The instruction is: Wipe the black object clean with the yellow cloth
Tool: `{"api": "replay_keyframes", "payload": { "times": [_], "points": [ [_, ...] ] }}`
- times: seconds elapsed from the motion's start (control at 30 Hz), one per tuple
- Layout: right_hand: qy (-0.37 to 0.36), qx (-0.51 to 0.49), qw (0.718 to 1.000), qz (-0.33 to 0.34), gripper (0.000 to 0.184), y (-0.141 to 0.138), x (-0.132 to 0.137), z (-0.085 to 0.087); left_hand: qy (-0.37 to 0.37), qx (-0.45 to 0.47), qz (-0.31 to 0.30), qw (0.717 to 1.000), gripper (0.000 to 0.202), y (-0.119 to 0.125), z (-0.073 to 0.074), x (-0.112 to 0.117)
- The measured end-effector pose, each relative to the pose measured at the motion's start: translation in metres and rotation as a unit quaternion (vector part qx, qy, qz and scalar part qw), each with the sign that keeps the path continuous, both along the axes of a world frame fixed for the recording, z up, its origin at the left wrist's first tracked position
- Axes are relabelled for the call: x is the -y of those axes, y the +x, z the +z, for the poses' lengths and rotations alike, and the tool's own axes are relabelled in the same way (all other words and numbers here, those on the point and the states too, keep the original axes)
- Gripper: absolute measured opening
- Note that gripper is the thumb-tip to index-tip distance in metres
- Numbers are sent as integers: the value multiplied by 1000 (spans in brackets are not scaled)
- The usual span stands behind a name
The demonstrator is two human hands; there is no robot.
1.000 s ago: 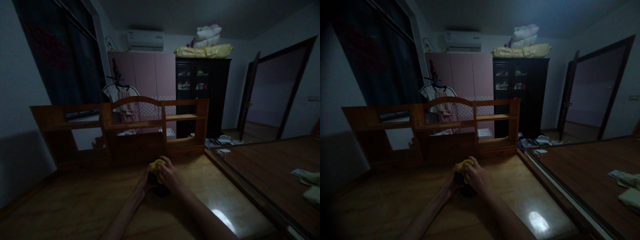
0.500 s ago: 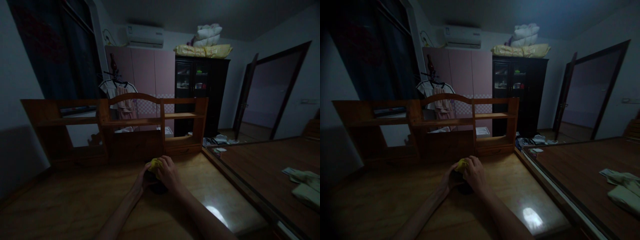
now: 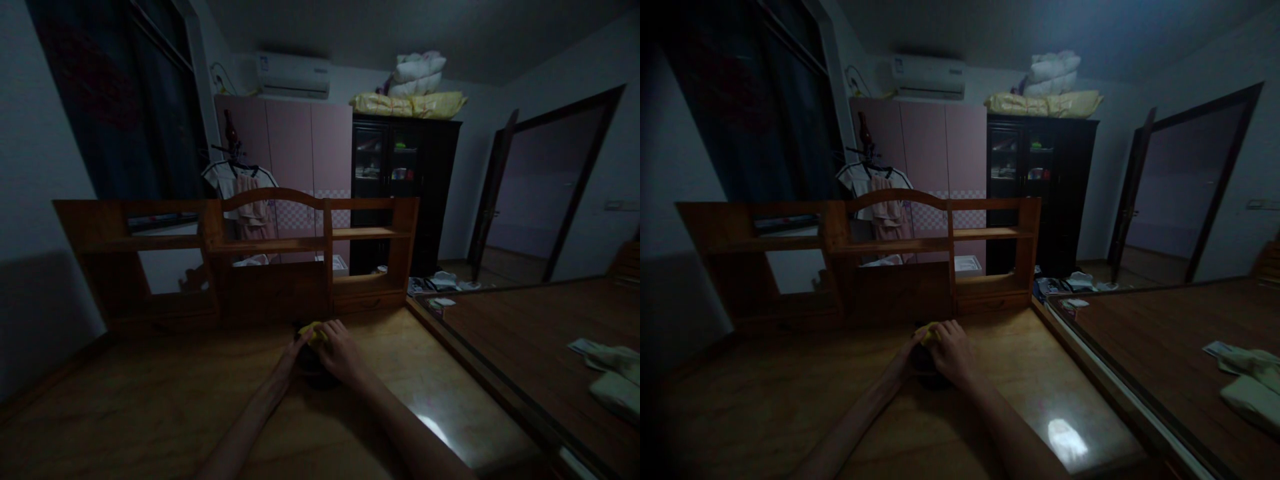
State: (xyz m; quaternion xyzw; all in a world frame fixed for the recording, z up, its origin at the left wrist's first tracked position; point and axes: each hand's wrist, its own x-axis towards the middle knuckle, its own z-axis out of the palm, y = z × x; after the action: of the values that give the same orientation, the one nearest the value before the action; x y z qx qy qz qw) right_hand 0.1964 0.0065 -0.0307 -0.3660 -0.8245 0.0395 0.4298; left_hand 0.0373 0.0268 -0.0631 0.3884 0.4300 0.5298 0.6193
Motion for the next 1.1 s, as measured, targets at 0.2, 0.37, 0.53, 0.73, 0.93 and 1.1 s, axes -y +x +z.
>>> {"api": "replay_keyframes", "payload": {
  "times": [0.2, 0.37, 0.53, 0.73, 0.93, 1.1],
  "points": [
    [-28, 5, 1000, 13, 48, 3, -1, -4, -30, 2, 3, 1000, 51, 0, 2, 3],
    [-38, 8, 999, 4, 43, 4, -9, -13, -34, 2, 2, 999, 55, 3, 7, 8],
    [-37, 4, 999, -10, 46, 1, -3, -11, -43, 3, 2, 999, 55, 3, 10, 9],
    [9, -99, 995, -20, 44, 8, 3, 14, -32, 8, -15, 999, 56, 1, 11, 10],
    [88, -239, 967, 17, 30, 27, 43, 85, -29, 11, -26, 999, 55, 0, 8, 6],
    [239, -277, 931, -8, 27, 46, 135, 138, -33, 20, -15, 999, 49, -4, -2, -1]
  ]
}}
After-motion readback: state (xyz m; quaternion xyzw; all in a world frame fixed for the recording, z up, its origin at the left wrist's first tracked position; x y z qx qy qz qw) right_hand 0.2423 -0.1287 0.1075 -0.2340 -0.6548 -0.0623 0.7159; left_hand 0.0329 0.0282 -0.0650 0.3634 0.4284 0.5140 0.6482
